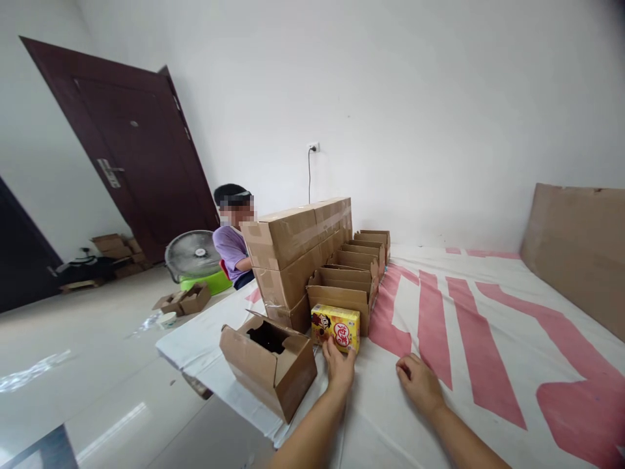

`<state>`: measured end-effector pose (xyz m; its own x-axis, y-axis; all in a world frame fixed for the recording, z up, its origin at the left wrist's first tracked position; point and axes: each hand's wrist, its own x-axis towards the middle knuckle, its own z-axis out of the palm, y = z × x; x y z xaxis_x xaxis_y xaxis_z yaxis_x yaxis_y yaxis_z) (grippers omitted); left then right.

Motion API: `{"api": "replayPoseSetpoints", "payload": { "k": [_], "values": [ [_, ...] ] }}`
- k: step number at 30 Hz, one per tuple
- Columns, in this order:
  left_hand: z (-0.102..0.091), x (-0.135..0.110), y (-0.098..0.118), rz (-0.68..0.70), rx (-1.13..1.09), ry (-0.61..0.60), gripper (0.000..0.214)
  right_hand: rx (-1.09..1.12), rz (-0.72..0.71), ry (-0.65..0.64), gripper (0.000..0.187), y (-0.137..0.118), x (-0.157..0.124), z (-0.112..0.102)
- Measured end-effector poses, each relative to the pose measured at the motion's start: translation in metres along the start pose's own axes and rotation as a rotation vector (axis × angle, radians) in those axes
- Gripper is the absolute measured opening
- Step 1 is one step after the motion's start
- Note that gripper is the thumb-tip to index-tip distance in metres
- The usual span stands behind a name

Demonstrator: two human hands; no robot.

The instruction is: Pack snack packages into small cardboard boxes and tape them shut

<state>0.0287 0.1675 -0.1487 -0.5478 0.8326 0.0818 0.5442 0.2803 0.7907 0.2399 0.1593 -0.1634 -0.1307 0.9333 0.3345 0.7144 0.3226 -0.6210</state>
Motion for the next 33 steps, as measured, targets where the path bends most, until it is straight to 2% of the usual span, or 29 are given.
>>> {"api": "replayPoseSetpoints", "payload": {
  "k": [3,5,9,15,21,28,31,33],
  "values": [
    [0.001,0.011,0.008,-0.015,0.084,-0.065,0.044,0.003,0.000,0.006,0.020,0.000,0.000,0.000],
    [0.000,0.015,0.015,-0.034,0.152,-0.081,0.043,0.003,0.002,0.009,0.019,-0.001,0.000,0.000],
    [0.001,0.023,0.031,-0.102,0.275,-0.046,0.049,-0.002,0.006,0.010,0.019,-0.001,0.001,0.000],
    [0.008,0.035,0.041,-0.099,0.352,-0.015,0.039,-0.002,0.008,-0.007,0.019,0.001,0.002,0.001],
    [0.014,0.034,0.033,0.037,0.391,-0.046,0.043,-0.009,0.011,-0.011,0.019,0.002,0.000,0.002],
    [0.009,0.023,0.025,0.240,0.442,-0.122,0.052,-0.019,0.004,-0.003,0.019,0.000,0.000,0.002],
    [0.008,0.010,0.028,0.273,0.446,-0.149,0.057,-0.024,-0.001,-0.006,0.020,0.000,0.000,0.001],
    [0.006,-0.007,0.028,0.291,0.437,-0.190,0.059,-0.027,-0.008,-0.008,0.020,0.001,0.000,0.001]
  ]
}}
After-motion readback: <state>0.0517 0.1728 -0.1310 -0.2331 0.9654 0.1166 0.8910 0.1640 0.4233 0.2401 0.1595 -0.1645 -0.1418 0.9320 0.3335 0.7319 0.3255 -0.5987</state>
